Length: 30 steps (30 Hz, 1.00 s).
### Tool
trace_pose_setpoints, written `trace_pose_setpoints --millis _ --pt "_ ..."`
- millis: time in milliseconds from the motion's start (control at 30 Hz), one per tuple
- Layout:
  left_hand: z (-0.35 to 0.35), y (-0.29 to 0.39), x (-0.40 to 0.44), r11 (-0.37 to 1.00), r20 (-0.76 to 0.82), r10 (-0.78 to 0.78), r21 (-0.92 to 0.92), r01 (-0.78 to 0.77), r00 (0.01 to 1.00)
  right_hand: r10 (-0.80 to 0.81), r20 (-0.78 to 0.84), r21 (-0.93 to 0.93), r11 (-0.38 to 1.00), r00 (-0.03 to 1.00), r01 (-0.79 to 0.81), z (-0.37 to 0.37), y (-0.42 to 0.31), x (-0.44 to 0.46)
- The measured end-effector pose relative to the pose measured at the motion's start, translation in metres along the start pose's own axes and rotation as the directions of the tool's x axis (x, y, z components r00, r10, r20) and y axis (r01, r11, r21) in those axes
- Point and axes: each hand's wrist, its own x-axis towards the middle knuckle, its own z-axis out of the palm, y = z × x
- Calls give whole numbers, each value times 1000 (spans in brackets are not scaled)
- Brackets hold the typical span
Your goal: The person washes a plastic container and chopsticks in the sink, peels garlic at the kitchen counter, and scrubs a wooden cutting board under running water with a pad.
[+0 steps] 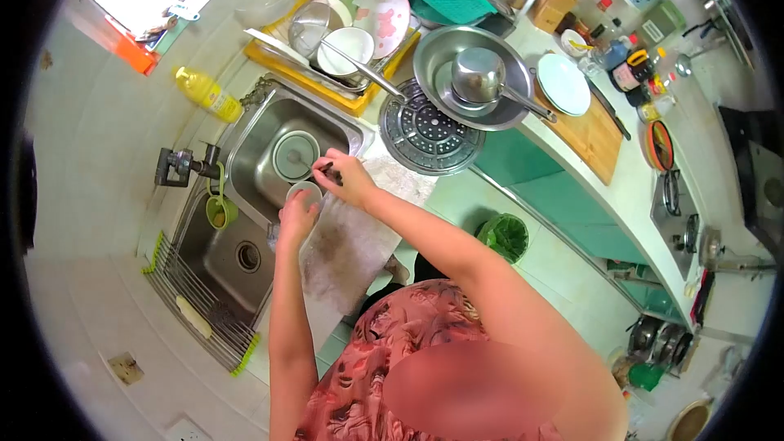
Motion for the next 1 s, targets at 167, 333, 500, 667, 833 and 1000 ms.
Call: trace_pose_setpoints --millis 167,333,500,667,833,1000 --pt "22 -25 11 994 -51 100 -37 -102 994 -33 -46 66 997 998 36 1 -1 -15" --pt "13 2 10 974 -102 160 -147 -174 982 -16 -60 -8 1000 998 16 1 3 -20" --pt "-12 77 -4 828 -266 512 -99 -552 817 327 -27 304 903 945 -304 -67 -52 -31" --pt "-2 182 -27 861 -71 454 -221 -458 888 393 -3 544 772 919 -328 -172 -58 -70" --pt "91 297 -35 719 44 656 -339 -607 753 80 -413 115 993 907 -36 -305 -37 -148" --pt "190 418 -68 627 307 779 -428 -652 547 664 -415 376 747 622 -547 -420 -68 -251"
